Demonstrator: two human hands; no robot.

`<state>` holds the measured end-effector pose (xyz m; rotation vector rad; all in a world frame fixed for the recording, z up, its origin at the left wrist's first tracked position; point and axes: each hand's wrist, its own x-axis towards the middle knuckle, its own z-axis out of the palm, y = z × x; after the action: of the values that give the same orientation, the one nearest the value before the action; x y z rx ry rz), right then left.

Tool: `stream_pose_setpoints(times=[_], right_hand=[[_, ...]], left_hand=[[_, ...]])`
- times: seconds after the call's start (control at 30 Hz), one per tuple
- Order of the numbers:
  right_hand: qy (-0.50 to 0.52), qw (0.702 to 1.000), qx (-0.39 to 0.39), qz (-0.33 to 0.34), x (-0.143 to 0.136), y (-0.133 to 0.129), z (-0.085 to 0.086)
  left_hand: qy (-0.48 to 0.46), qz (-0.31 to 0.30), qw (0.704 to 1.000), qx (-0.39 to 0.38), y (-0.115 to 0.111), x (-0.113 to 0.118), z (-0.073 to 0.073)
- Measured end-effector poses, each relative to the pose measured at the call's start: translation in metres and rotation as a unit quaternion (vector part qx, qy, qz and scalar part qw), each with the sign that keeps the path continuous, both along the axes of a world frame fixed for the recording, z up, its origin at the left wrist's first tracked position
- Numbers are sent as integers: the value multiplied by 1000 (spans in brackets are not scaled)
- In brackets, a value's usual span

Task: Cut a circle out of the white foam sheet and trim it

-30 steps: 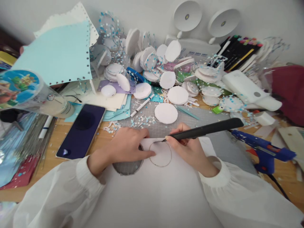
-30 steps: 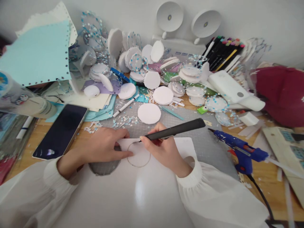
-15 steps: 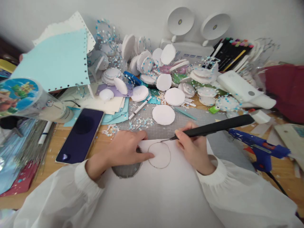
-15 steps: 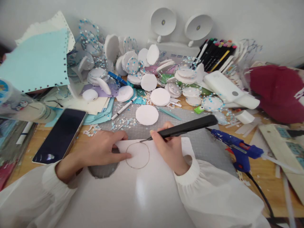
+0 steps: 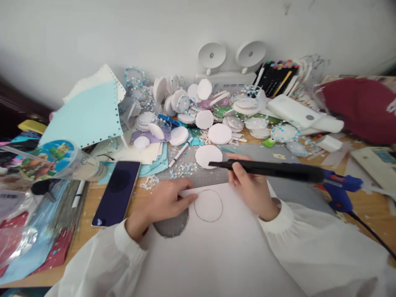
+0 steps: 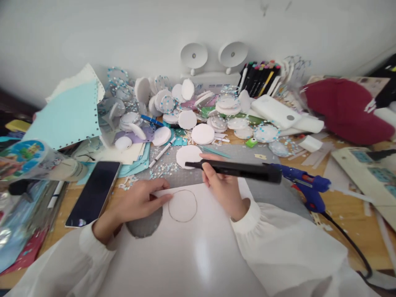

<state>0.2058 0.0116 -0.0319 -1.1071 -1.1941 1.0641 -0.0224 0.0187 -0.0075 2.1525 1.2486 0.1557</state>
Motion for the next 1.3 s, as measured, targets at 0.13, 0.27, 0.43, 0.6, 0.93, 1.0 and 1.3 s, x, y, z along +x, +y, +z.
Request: stream_pose_setpoints(times=[0.13, 0.27, 0.43, 0.6, 0.93, 1.0, 1.3], right_hand=[[-172, 982, 59, 45, -5, -3, 10], [-230, 968, 34, 97, -13, -5, 21], [-246, 966, 34, 75, -14, -10, 31], [-232, 969, 60, 56, -10, -18, 41], [-213, 973, 83, -36, -12, -16, 35], [-180, 976, 94, -81, -13, -12, 34], [-27, 999, -3, 25, -39, -14, 41]], left_hand=[[-89, 24, 995, -34, 1, 0, -2], [-194, 49, 973, -117, 0, -1, 4], [-271, 72, 924, -259, -3, -1, 11], [-326, 97, 884, -322, -4, -1, 11], [-248, 74, 942, -216, -5, -1, 8], [-201, 69, 965, -150, -6, -1, 8], [50, 58, 988, 131, -6, -3, 2]])
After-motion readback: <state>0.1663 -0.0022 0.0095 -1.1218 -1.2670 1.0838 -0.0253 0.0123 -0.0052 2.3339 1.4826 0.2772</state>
